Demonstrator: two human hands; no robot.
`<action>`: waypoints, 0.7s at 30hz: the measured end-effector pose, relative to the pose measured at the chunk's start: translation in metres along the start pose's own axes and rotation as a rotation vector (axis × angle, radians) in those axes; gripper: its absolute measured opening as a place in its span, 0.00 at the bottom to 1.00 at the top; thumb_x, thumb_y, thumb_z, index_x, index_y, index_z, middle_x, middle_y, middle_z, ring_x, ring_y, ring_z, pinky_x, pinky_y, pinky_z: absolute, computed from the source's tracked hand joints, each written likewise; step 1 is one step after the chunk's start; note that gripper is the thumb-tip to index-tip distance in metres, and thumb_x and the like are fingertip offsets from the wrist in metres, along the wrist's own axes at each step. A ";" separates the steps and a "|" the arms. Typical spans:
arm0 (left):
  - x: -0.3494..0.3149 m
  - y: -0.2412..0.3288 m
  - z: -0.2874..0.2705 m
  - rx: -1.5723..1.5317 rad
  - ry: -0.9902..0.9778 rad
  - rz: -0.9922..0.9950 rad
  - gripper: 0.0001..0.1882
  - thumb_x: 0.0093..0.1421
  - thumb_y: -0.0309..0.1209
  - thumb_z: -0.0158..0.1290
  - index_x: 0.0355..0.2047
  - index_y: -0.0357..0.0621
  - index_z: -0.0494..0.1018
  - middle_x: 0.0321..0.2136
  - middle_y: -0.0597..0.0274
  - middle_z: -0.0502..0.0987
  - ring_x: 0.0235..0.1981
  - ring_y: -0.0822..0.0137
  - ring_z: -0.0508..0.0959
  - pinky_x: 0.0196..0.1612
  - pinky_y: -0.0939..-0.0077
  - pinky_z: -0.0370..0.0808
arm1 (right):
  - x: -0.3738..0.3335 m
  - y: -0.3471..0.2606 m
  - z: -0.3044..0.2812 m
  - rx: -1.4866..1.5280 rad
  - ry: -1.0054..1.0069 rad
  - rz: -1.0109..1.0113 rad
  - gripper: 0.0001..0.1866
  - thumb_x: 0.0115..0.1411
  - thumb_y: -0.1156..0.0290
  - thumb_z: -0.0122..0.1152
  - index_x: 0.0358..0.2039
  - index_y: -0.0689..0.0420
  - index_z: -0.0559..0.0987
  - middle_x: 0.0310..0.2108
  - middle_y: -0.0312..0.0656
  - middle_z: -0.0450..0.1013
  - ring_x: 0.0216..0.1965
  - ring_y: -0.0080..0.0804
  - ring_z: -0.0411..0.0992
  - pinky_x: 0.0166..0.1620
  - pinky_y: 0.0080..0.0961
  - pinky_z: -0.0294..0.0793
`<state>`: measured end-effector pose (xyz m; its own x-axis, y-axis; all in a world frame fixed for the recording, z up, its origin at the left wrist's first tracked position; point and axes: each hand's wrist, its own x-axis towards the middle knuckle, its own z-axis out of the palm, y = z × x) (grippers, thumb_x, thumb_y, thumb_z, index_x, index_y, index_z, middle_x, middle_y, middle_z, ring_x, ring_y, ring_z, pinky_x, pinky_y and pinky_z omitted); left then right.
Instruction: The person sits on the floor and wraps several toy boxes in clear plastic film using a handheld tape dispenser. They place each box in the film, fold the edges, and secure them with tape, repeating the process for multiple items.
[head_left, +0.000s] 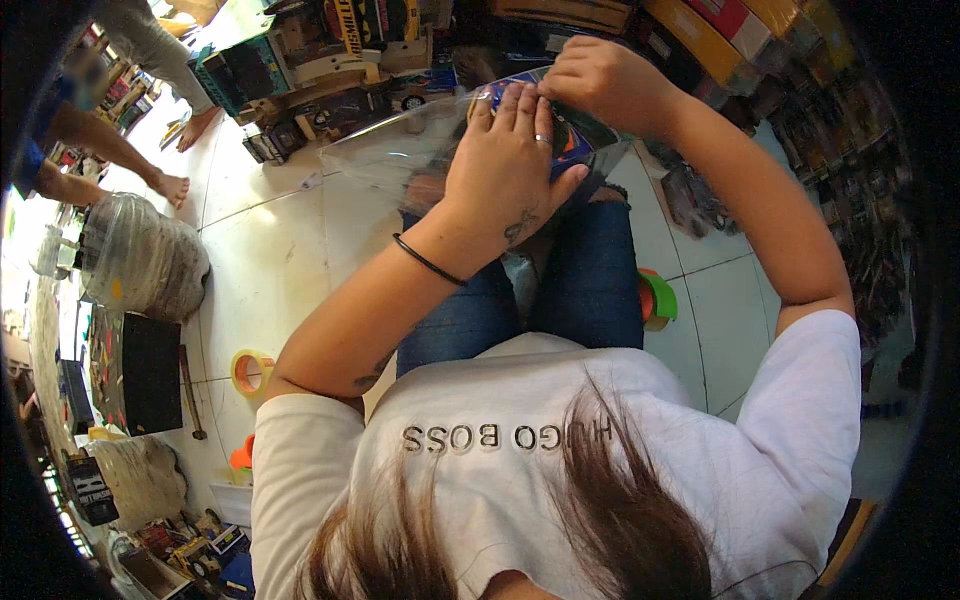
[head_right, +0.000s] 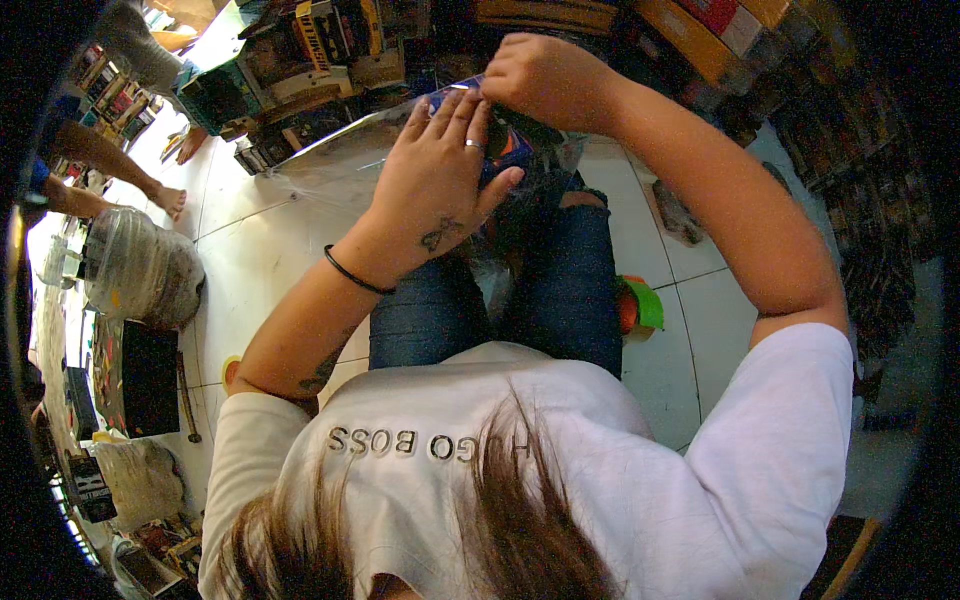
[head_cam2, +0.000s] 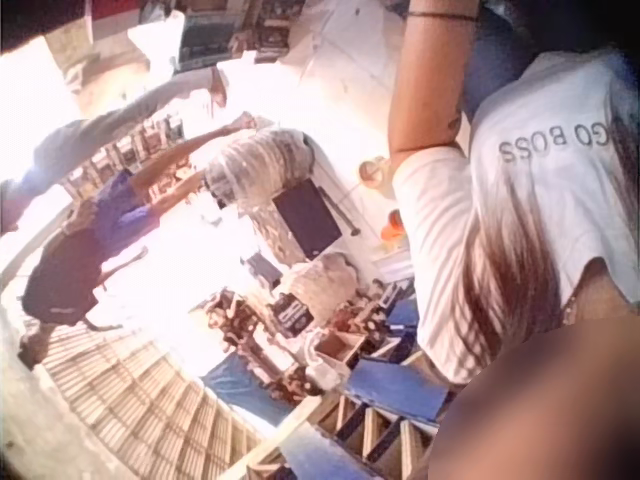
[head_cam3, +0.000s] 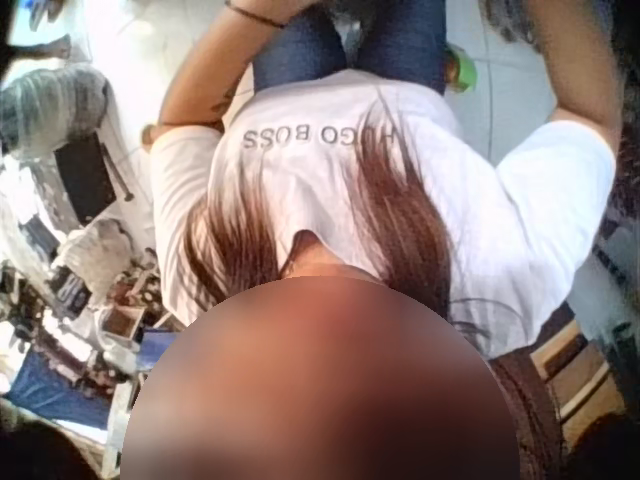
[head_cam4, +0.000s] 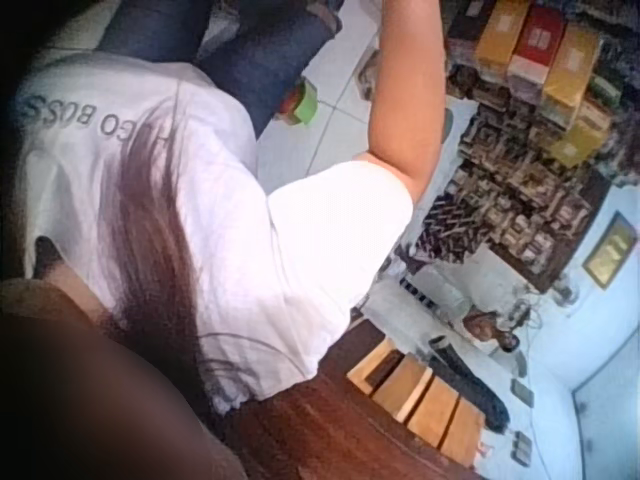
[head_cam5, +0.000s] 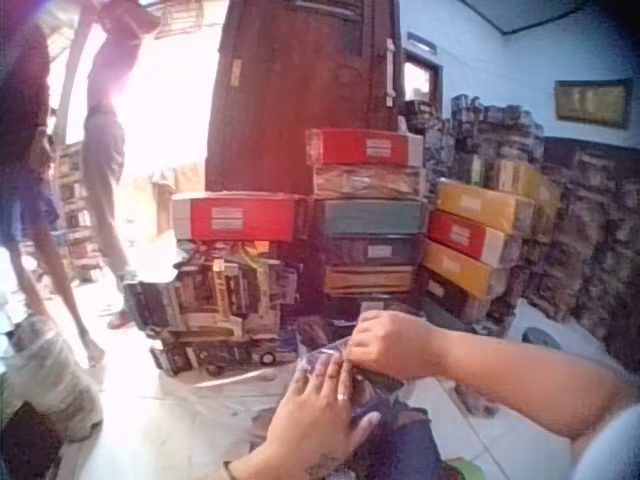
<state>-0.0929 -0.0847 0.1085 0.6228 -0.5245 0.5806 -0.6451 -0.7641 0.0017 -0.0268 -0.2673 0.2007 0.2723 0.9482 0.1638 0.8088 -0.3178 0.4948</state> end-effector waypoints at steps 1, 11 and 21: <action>0.001 0.000 -0.001 -0.015 0.070 0.006 0.38 0.64 0.53 0.38 0.57 0.25 0.60 0.59 0.40 0.62 0.63 0.51 0.60 0.66 0.58 0.51 | 0.000 -0.003 0.000 0.003 0.009 -0.003 0.12 0.46 0.73 0.60 0.34 0.60 0.79 0.34 0.40 0.76 0.38 0.37 0.73 0.47 0.29 0.72; 0.003 0.009 -0.047 -0.287 0.059 -0.083 0.25 0.54 0.35 0.49 0.50 0.29 0.68 0.51 0.42 0.70 0.57 0.51 0.67 0.63 0.59 0.58 | -0.006 -0.025 -0.011 0.056 -0.122 0.119 0.10 0.50 0.75 0.56 0.34 0.58 0.79 0.36 0.42 0.77 0.41 0.37 0.74 0.49 0.31 0.71; 0.002 0.005 -0.023 0.016 0.357 -0.025 0.26 0.53 0.40 0.55 0.48 0.36 0.71 0.49 0.50 0.72 0.55 0.50 0.69 0.65 0.56 0.53 | -0.008 -0.016 -0.013 0.255 -0.039 0.231 0.13 0.49 0.75 0.58 0.37 0.60 0.80 0.33 0.47 0.76 0.39 0.44 0.74 0.47 0.35 0.72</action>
<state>-0.1049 -0.0808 0.1286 0.4425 -0.3440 0.8281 -0.6231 -0.7821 0.0081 -0.0489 -0.2694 0.2030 0.4788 0.8520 0.2116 0.8265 -0.5187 0.2185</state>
